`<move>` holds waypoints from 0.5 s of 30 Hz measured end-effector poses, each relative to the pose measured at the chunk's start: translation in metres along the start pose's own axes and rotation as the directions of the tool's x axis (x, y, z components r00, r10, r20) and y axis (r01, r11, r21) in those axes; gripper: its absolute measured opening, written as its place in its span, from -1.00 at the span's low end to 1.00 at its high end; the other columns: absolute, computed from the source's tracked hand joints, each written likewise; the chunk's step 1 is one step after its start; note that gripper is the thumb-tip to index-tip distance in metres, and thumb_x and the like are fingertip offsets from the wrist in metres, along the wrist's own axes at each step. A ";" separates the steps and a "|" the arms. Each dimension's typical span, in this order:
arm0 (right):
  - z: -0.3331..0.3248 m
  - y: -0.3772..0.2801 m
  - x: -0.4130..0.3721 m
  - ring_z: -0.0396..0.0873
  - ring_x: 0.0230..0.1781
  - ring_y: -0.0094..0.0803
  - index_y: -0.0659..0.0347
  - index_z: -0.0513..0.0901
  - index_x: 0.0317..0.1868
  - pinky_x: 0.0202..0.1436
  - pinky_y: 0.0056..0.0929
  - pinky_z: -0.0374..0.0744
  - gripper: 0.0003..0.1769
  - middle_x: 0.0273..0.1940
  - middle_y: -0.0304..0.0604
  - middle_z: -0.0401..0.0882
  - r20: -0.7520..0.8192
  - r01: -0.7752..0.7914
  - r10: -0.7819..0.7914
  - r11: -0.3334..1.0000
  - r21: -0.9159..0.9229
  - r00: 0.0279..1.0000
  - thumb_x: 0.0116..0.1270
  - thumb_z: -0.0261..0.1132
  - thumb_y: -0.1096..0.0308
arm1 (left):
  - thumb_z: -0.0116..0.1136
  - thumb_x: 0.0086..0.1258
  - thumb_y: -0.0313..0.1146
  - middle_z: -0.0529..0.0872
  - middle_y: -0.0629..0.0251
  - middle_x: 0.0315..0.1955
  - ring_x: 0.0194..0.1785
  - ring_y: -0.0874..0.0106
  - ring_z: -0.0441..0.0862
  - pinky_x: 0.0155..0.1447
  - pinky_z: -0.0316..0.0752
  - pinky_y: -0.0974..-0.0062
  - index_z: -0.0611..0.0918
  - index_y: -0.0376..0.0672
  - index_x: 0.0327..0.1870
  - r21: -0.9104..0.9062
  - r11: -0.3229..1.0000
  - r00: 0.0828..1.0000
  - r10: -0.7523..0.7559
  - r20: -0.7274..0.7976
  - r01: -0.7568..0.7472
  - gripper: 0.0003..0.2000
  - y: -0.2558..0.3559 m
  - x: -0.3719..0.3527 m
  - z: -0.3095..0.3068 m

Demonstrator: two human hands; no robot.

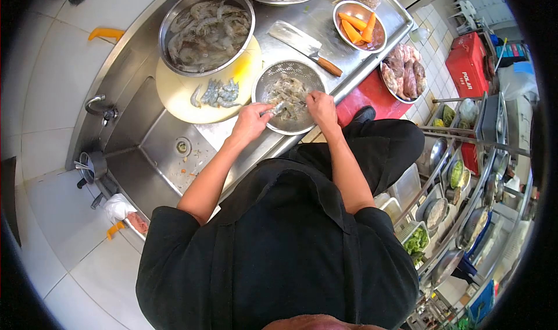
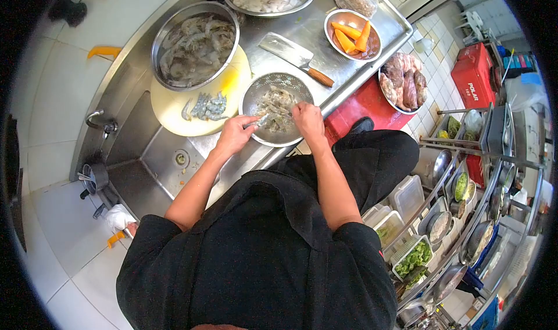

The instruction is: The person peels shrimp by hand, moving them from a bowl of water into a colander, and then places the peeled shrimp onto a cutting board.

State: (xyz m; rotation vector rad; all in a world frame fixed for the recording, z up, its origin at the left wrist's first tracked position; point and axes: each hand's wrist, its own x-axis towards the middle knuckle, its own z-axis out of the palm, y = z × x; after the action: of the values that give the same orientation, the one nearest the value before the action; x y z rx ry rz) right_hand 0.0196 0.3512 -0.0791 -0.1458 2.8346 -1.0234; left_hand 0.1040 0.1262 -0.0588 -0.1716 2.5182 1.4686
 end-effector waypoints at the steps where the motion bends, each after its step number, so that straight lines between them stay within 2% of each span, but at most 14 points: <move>1: 0.002 -0.004 -0.002 0.66 -0.25 0.20 0.28 0.73 -0.28 -0.11 0.00 0.61 -0.72 -0.33 0.27 0.65 0.014 0.020 -0.021 0.999 0.047 1.000 0.30 0.19 0.25 | 0.28 0.31 -0.43 0.75 0.10 -0.13 -0.15 0.26 0.70 0.00 0.55 0.38 0.74 -0.20 0.03 0.025 1.000 1.000 0.019 -0.021 -0.018 -0.73 0.000 -0.001 -0.002; 3: 0.010 -0.014 -0.008 0.69 -0.26 0.16 0.25 0.75 -0.20 -0.13 -0.03 0.62 -0.72 -0.34 0.25 0.66 0.037 0.058 -0.064 0.988 0.140 0.997 0.29 0.20 0.25 | 0.27 0.30 -0.46 0.72 0.09 -0.21 -0.21 0.23 0.68 -0.05 0.54 0.36 0.74 -0.22 -0.01 0.093 0.991 0.994 0.100 -0.037 -0.096 -0.75 0.000 0.002 -0.004; 4: 0.019 -0.014 -0.010 0.73 -0.30 0.01 0.22 0.76 -0.10 -0.19 -0.16 0.63 -0.70 -0.38 0.14 0.70 0.120 0.001 -0.039 0.952 0.308 0.992 0.27 0.27 0.23 | 0.27 0.29 -0.47 0.70 0.09 -0.24 -0.23 0.21 0.67 -0.07 0.54 0.35 0.74 -0.23 -0.03 0.127 0.983 0.989 0.140 -0.042 -0.134 -0.77 0.001 0.003 -0.004; 7: 0.033 -0.036 -0.015 0.73 -0.32 -0.22 0.27 0.75 -0.07 -0.23 -0.29 0.63 -0.67 -0.42 0.00 0.71 -0.024 0.314 -0.337 0.846 0.430 0.941 0.26 0.31 0.22 | 0.28 0.26 -0.52 0.66 0.08 -0.30 -0.27 0.23 0.64 -0.13 0.52 0.33 0.71 -0.24 -0.09 0.072 0.976 0.971 0.213 -0.112 -0.206 -0.79 0.006 0.007 0.001; 8: 0.026 -0.043 -0.019 0.73 -0.36 -0.28 0.36 0.74 -0.14 -0.24 -0.32 0.64 -0.64 -0.45 -0.02 0.71 0.185 0.121 -0.229 0.878 0.463 0.956 0.26 0.31 0.20 | 0.28 0.24 -0.54 0.67 0.07 -0.27 -0.23 0.18 0.64 -0.10 0.53 0.32 0.69 -0.24 -0.09 0.062 0.978 0.972 0.204 -0.115 -0.198 -0.79 0.010 0.007 0.002; 10: 0.034 -0.038 -0.020 0.73 -0.40 -0.30 0.41 0.73 -0.17 -0.26 -0.32 0.64 -0.64 -0.47 -0.03 0.70 0.284 -0.077 -0.100 0.831 0.551 0.954 0.26 0.30 0.21 | 0.28 0.22 -0.58 0.67 0.06 -0.21 -0.14 0.08 0.66 -0.04 0.55 0.28 0.65 -0.25 -0.11 0.044 0.983 0.975 0.185 -0.123 -0.181 -0.78 0.020 0.006 -0.001; 11: 0.037 -0.035 -0.020 0.73 -0.41 -0.32 0.44 0.72 -0.19 -0.28 -0.32 0.64 -0.63 -0.48 -0.03 0.70 0.338 -0.176 -0.041 0.793 0.584 0.940 0.26 0.29 0.22 | 0.29 0.20 -0.58 0.67 0.06 -0.21 -0.14 0.08 0.66 -0.05 0.55 0.28 0.63 -0.25 -0.13 0.048 0.961 0.950 0.276 -0.144 -0.272 -0.79 0.015 0.006 0.002; 13: 0.039 -0.030 -0.019 0.72 -0.46 -0.32 0.45 0.73 -0.23 -0.30 -0.32 0.63 -0.62 -0.48 0.00 0.71 0.335 -0.230 0.017 0.760 0.608 0.942 0.28 0.26 0.21 | 0.30 0.18 -0.60 0.66 0.06 -0.22 -0.15 0.08 0.65 -0.07 0.54 0.27 0.59 -0.26 -0.17 0.060 0.894 0.875 0.447 -0.185 -0.444 -0.79 0.005 0.004 0.007; 14: 0.039 -0.027 -0.017 0.72 -0.48 -0.32 0.46 0.73 -0.25 -0.32 -0.33 0.63 -0.61 -0.48 0.01 0.72 0.333 -0.256 0.047 0.742 0.620 0.942 0.29 0.25 0.20 | 0.30 0.18 -0.60 0.66 0.07 -0.23 -0.15 0.07 0.65 -0.08 0.54 0.27 0.59 -0.26 -0.18 0.055 0.892 0.867 0.450 -0.214 -0.449 -0.79 0.001 0.004 0.009; 15: 0.038 -0.019 -0.014 0.71 -0.48 -0.33 0.46 0.74 -0.25 -0.32 -0.32 0.63 -0.60 -0.46 0.03 0.73 0.286 -0.239 0.088 0.797 0.554 0.954 0.31 0.24 0.19 | 0.30 0.17 -0.60 0.66 0.08 -0.23 -0.15 0.07 0.65 -0.09 0.54 0.26 0.59 -0.27 -0.19 0.051 0.889 0.858 0.453 -0.243 -0.455 -0.80 0.000 0.004 0.010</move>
State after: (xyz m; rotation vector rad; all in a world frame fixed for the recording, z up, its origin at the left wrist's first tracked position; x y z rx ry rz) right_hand 0.0398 0.3146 -0.0953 0.0373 2.1426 -1.6443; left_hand 0.1017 0.1350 -0.0641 0.2813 2.8984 1.7143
